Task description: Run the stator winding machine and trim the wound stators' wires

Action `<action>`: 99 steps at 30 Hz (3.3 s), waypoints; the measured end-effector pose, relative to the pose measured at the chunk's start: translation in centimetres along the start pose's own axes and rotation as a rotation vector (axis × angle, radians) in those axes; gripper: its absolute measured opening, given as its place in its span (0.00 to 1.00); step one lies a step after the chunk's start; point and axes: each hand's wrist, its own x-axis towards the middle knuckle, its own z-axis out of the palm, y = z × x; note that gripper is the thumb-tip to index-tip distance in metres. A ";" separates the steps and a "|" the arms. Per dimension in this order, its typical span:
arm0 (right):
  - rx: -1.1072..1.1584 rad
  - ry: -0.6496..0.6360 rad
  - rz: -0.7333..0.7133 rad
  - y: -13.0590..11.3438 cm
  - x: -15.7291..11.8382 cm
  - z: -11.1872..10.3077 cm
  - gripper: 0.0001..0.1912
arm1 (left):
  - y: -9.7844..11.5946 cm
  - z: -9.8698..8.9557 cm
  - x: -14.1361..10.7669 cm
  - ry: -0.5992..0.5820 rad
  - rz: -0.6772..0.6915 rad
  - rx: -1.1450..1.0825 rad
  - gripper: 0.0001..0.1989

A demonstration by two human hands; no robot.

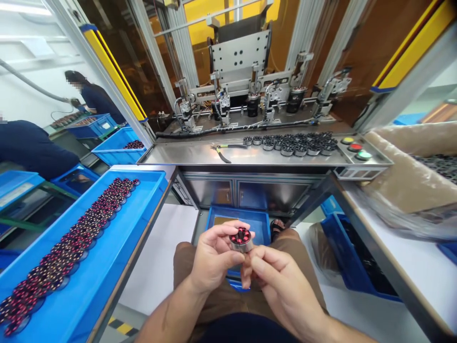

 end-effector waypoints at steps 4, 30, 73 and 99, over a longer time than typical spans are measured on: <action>0.136 -0.127 -0.013 -0.1 0.4 0.1 0.21 | 0.0 -0.2 0.2 -0.038 0.036 0.049 0.17; -0.786 -0.152 -0.721 -2.8 0.2 -3.5 0.11 | 2.9 0.0 -1.1 -0.199 0.231 0.797 0.27; -1.205 -0.235 -0.532 -6.0 0.0 -1.6 0.05 | 4.3 -0.1 -1.7 -0.416 0.716 1.231 0.35; -1.527 -0.591 -0.929 -6.6 2.5 -3.6 0.12 | 5.3 -2.4 -2.6 -0.179 0.207 0.713 0.21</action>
